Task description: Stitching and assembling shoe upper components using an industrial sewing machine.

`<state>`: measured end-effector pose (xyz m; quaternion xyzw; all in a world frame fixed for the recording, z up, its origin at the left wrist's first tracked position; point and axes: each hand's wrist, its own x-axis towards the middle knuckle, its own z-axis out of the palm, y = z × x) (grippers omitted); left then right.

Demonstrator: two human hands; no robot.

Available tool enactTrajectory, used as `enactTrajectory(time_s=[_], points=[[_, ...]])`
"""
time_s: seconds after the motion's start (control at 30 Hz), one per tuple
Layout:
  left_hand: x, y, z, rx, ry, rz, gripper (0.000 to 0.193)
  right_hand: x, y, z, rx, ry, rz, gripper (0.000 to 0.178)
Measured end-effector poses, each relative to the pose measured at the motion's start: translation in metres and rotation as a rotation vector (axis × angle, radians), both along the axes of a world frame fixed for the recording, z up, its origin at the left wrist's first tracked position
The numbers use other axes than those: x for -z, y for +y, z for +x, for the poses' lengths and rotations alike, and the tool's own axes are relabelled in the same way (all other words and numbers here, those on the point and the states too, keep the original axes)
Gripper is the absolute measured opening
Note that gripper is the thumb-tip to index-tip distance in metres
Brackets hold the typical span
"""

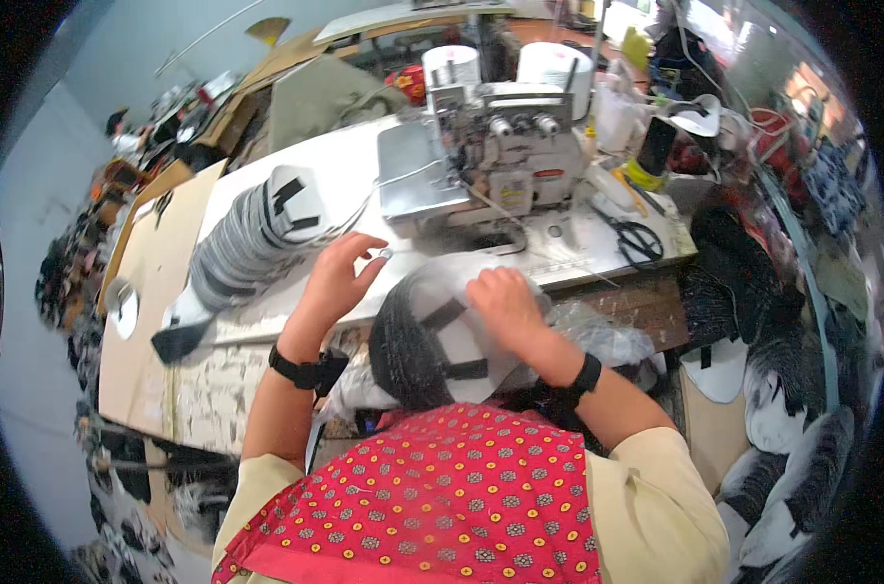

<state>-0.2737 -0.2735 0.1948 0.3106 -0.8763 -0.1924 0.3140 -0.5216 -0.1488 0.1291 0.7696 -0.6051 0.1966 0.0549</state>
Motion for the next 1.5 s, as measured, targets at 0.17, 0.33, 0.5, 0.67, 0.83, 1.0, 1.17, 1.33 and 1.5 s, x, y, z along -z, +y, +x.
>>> enactTrajectory(time_s=[0.17,0.33,0.5,0.67,0.83,1.0,1.17,1.33,1.5], points=[[0.002,-0.036,-0.001,-0.049,-0.243,-0.297,0.018,-0.089,0.043,-0.035,-0.183,-0.236,0.180,0.016],[0.022,-0.043,0.009,0.085,-0.070,0.185,0.011,-0.155,0.029,-0.058,0.001,-0.675,0.071,0.020],[0.031,-0.045,0.000,0.341,0.655,0.960,0.022,-0.096,-0.052,-0.026,-0.087,-1.594,0.280,0.019],[0.009,-0.057,-0.016,-0.006,1.096,1.095,0.045,-0.060,-0.094,-0.014,0.138,-1.761,0.508,0.021],[0.002,-0.088,-0.048,0.252,0.968,0.847,0.049,-0.040,-0.111,0.005,0.197,-1.270,-0.128,0.019],[0.016,-0.141,-0.062,0.038,0.608,0.502,0.016,-0.018,-0.086,0.007,0.029,-1.036,-0.026,0.023],[0.029,-0.169,-0.051,-0.176,0.652,0.566,0.024,-0.024,-0.092,0.007,-0.083,-0.249,-0.487,0.034],[0.009,-0.119,-0.018,-0.295,0.502,0.814,0.023,-0.033,-0.090,0.006,0.062,-0.215,-0.400,0.034],[-0.026,-0.040,-0.009,-0.097,0.357,1.102,0.039,-0.039,-0.095,-0.005,0.141,-0.404,-0.317,0.031]])
